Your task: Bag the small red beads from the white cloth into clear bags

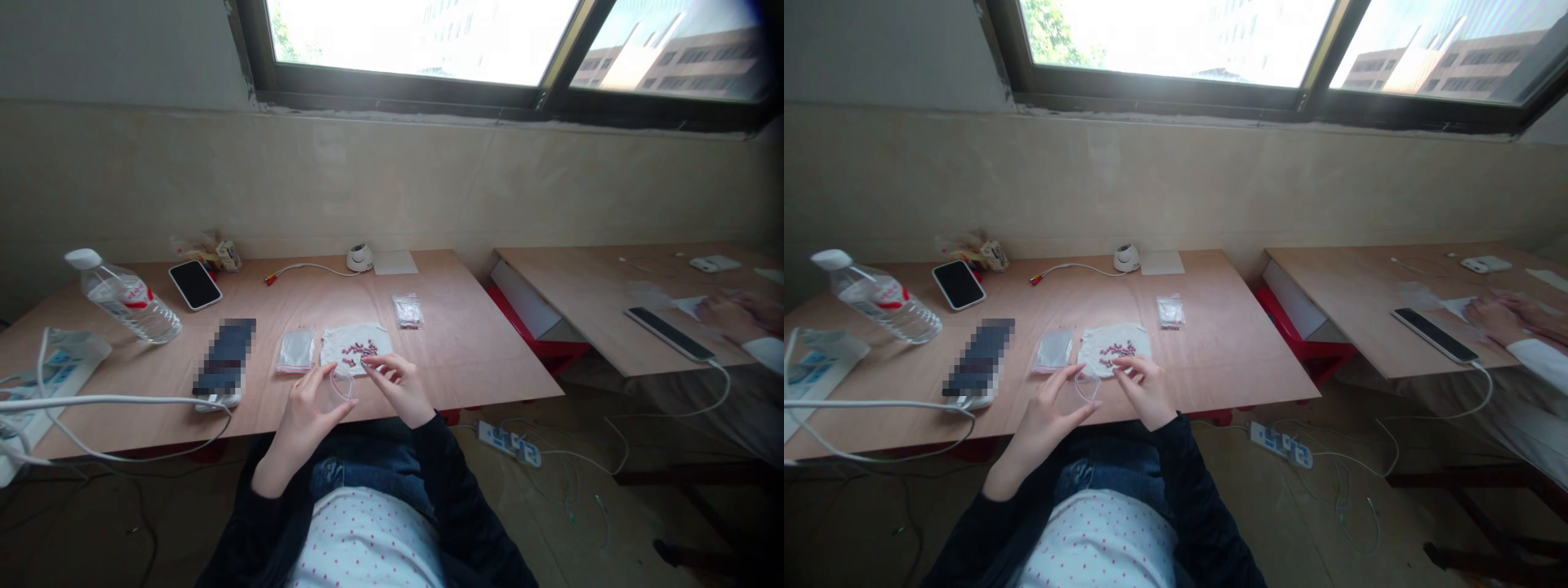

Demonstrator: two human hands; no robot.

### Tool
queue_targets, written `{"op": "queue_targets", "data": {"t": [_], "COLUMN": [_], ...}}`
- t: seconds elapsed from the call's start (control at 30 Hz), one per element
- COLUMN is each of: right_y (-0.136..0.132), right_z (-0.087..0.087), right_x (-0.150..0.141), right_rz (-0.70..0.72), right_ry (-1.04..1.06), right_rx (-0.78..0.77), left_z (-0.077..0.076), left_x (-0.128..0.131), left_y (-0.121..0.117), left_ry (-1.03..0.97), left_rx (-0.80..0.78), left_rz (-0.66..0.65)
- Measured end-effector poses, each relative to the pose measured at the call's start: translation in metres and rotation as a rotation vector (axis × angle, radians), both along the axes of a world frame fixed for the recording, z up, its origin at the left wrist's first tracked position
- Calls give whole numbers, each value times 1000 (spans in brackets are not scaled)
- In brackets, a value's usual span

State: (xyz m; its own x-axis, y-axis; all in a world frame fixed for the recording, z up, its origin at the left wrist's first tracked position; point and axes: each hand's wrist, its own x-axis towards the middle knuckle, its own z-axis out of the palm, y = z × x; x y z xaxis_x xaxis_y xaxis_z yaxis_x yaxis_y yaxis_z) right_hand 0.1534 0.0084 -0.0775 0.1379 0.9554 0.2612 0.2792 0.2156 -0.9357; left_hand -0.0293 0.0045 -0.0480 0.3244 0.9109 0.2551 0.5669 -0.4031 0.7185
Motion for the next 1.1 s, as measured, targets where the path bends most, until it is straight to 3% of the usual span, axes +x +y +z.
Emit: {"op": "queue_targets", "data": {"t": [0.1, 0.2, 0.5, 0.7, 0.83, 0.97, 1.1], "right_y": [21, 40, 66, 72, 71, 57, 43], "right_z": [-11, -25, -46, -53, -41, -6, 19], "right_x": [17, 22, -22, -29, -27, -23, -21], "right_rz": [-98, -77, -19, -59, -28, 84, 286], "right_ry": [-128, -273, -604, -633, -401, -127, -106], "right_rx": [-22, -63, -89, -46, 4, 78, 85], "left_z": [-6, -12, -16, -22, -26, -28, -30], "left_x": [-1, -1, -3, -2, 1, 3, 4], "left_y": [3, 5, 8, 10, 9, 8, 9], "left_ry": [-107, -170, -149, -232, -289, -302, -319], "left_rx": [-89, -107, 31, -91, -159, -184, -196], "left_rz": [105, 182, 214, 236, 233, 206, 177]}}
